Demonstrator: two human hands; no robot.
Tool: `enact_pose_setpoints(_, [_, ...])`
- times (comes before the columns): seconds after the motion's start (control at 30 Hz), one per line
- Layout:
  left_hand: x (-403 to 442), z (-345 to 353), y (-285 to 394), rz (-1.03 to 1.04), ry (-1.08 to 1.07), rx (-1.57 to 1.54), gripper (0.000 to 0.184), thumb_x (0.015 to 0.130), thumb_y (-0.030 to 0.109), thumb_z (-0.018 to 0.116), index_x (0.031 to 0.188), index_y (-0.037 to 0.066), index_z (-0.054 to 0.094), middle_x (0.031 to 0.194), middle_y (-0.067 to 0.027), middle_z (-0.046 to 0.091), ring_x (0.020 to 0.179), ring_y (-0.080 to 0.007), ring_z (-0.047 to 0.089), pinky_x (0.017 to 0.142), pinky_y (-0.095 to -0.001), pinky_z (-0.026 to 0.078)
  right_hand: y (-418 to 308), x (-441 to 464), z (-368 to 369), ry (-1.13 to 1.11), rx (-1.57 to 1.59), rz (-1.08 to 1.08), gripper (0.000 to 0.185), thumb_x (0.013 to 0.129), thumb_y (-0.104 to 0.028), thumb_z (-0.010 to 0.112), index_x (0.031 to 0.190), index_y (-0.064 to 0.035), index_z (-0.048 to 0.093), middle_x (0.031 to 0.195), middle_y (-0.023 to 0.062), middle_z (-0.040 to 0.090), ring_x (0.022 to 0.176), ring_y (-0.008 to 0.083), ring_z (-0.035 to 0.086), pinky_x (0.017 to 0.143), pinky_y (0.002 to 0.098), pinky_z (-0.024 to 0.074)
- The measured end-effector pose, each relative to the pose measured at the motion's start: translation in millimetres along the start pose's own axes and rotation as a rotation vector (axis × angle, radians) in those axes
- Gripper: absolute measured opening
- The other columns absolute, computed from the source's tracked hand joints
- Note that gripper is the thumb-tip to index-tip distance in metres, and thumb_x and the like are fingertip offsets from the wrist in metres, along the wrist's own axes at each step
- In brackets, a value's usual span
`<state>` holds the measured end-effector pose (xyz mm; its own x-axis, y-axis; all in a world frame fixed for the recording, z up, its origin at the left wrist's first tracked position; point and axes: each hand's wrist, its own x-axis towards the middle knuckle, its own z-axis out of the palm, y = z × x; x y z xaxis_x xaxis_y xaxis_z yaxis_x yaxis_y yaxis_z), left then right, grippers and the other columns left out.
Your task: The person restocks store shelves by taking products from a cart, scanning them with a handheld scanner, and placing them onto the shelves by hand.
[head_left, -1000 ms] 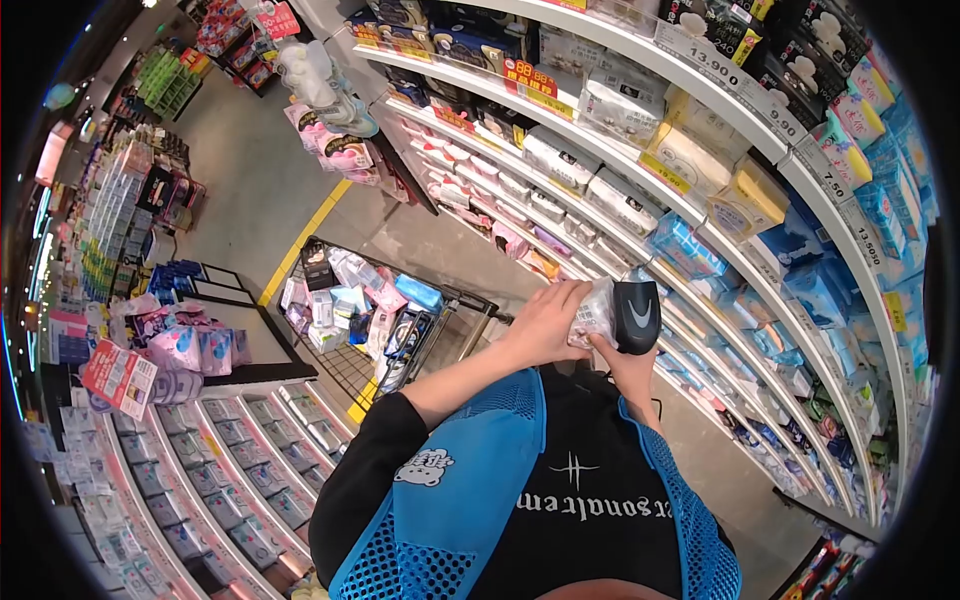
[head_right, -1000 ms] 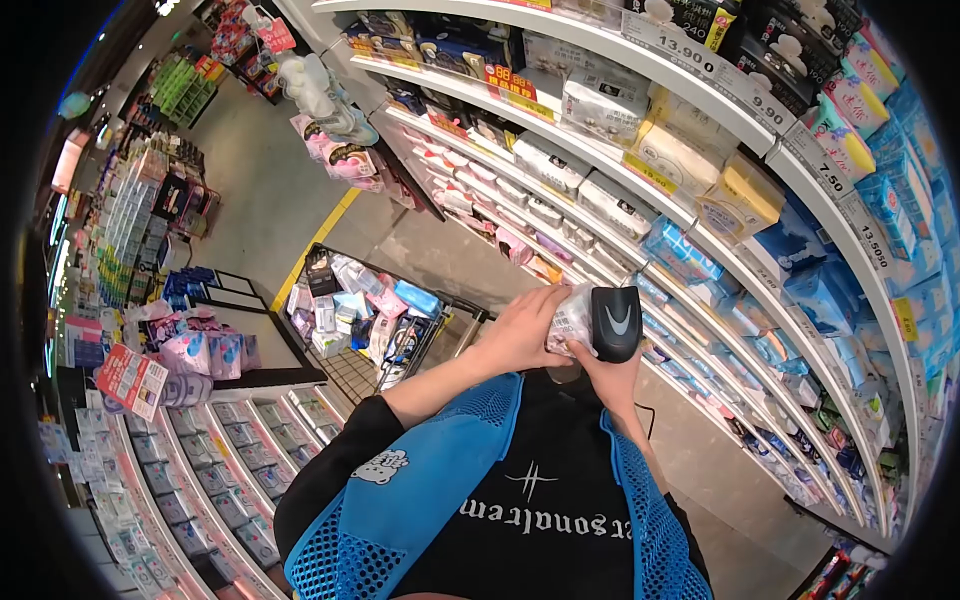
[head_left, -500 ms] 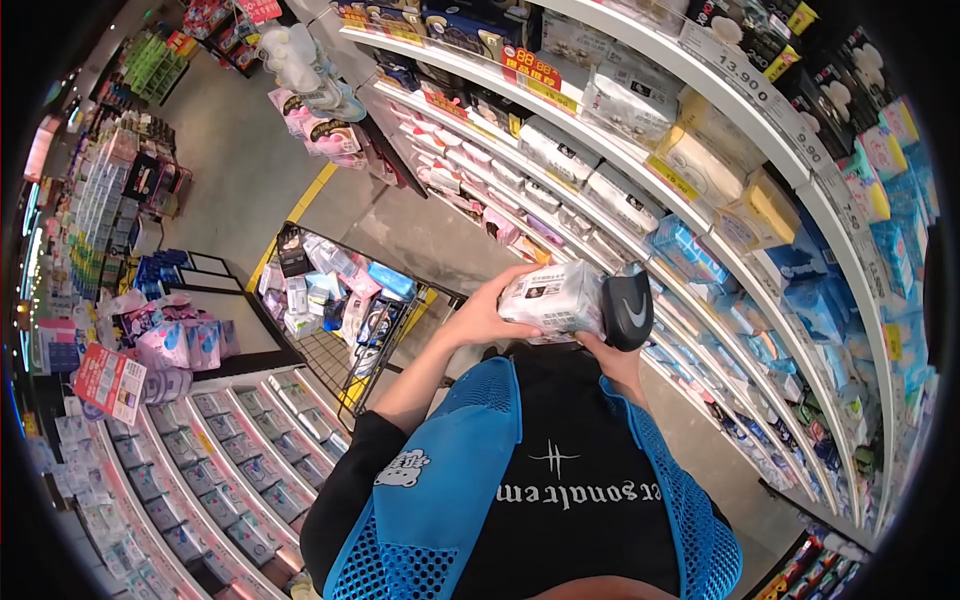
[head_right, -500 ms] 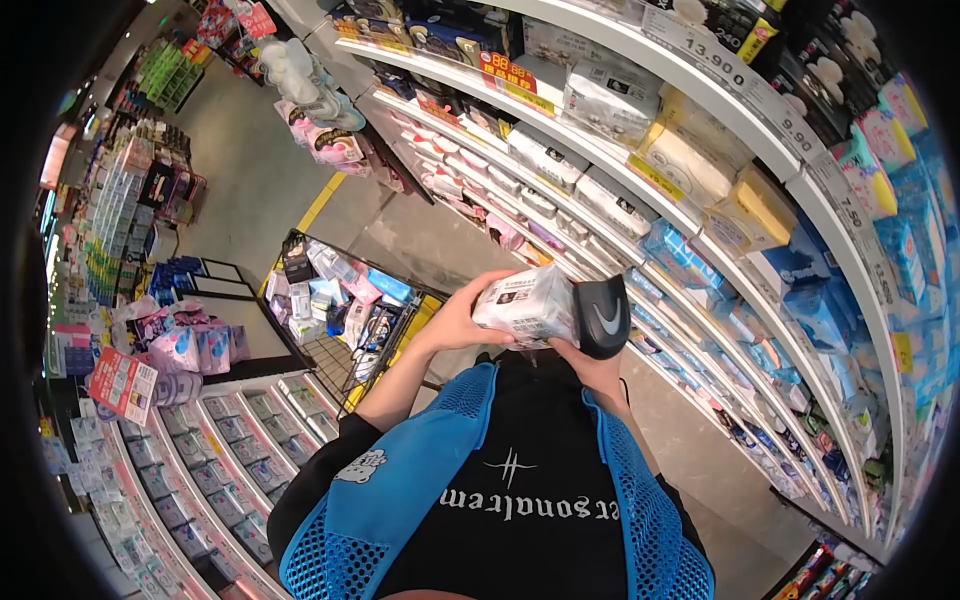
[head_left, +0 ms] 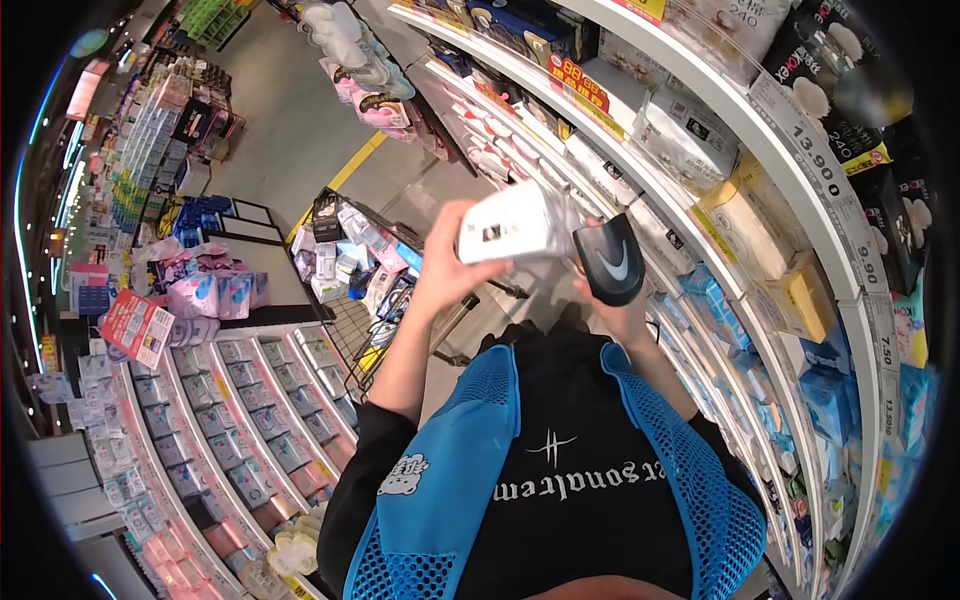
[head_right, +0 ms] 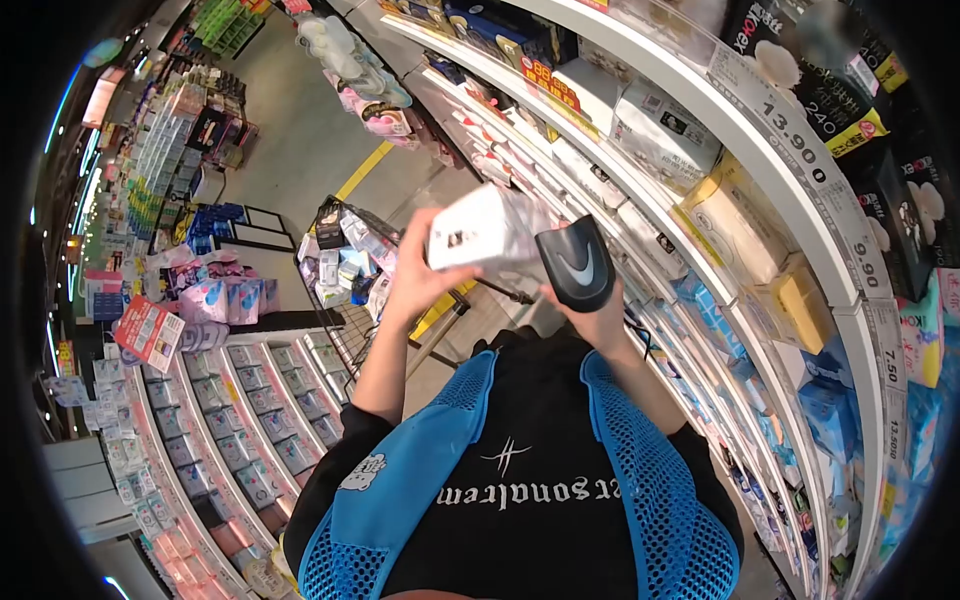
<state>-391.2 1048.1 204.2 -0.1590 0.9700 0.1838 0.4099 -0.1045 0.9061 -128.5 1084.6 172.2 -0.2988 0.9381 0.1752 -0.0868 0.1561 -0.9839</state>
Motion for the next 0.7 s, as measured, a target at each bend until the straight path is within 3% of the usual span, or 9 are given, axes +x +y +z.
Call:
enact_pose_setpoints(0.07, [26.1,-7.4,4.4,0.137,0.109,0.131,0.070,0.059,0.015,0.091,0.119,0.002,0.058,0.116,-0.0116,0.059,0.110,-0.0259,0.060,0.096,-0.0362,0.047,11.5,6.3,-7.9,-0.009,-0.037,-0.035,0.039,0.078,-0.003,0.080,0.114,0.0026,0.065,0.105,0.0093,0.073,0.092,0.0155,0.068,0.085,0.0296,0.0517])
enact_pose_setpoints(0.17, [73.7,-14.6,11.0,0.232,0.188,0.072,0.070,0.059,0.013,0.089,0.121,0.002,0.059,0.120,-0.0124,0.061,0.113,-0.0264,0.060,0.099,-0.0374,0.047,7.0,3.9,-15.4,-0.032,-0.009,0.042,0.034,0.079,0.000,0.076,0.112,0.0012,0.067,0.100,0.0080,0.074,0.091,0.0153,0.069,0.083,0.0301,0.0526])
enact_pose_setpoints(0.3, [141.4,-22.4,26.9,0.411,0.279,0.147,0.073,0.059,0.010,0.090,0.124,0.003,0.059,0.124,-0.0130,0.061,0.114,-0.0270,0.060,0.099,-0.0369,0.047,18.8,-14.1,-19.2,-0.096,-0.156,0.043,0.024,0.090,0.000,0.066,0.113,0.0038,0.064,0.099,0.0105,0.071,0.077,0.0135,0.065,0.068,0.0292,0.0535])
enact_pose_setpoints(0.5, [202.3,-6.5,34.0,0.716,0.301,0.090,0.073,0.061,-0.001,0.083,0.128,0.008,0.057,0.134,-0.0146,0.056,0.123,-0.0321,0.056,0.102,-0.0405,0.047,35.2,-51.4,9.9,0.148,-0.106,0.107,0.023,0.089,-0.001,0.069,0.111,0.0035,0.064,0.093,0.0096,0.071,0.069,0.0127,0.064,0.064,0.0280,0.0524])
enact_pose_setpoints(0.57, [211.1,-5.3,29.0,0.818,0.251,0.174,0.073,0.061,-0.003,0.081,0.129,0.008,0.057,0.135,-0.0153,0.055,0.125,-0.0336,0.055,0.103,-0.0411,0.047,40.5,-62.3,13.8,0.192,-0.054,0.252,0.046,0.069,-0.006,0.082,0.111,0.0030,0.064,0.101,0.0139,0.071,0.092,0.0192,0.066,0.084,0.0324,0.0508])
enact_pose_setpoints(0.7, [228.9,0.9,24.3,0.936,0.187,0.200,0.073,0.064,-0.008,0.074,0.133,0.009,0.054,0.137,-0.0159,0.052,0.125,-0.0366,0.052,0.103,-0.0421,0.046,50.7,-79.0,31.0,0.357,-0.136,0.198,0.035,0.075,-0.004,0.078,0.106,0.0030,0.065,0.095,0.0114,0.071,0.081,0.0163,0.065,0.074,0.0304,0.0507])
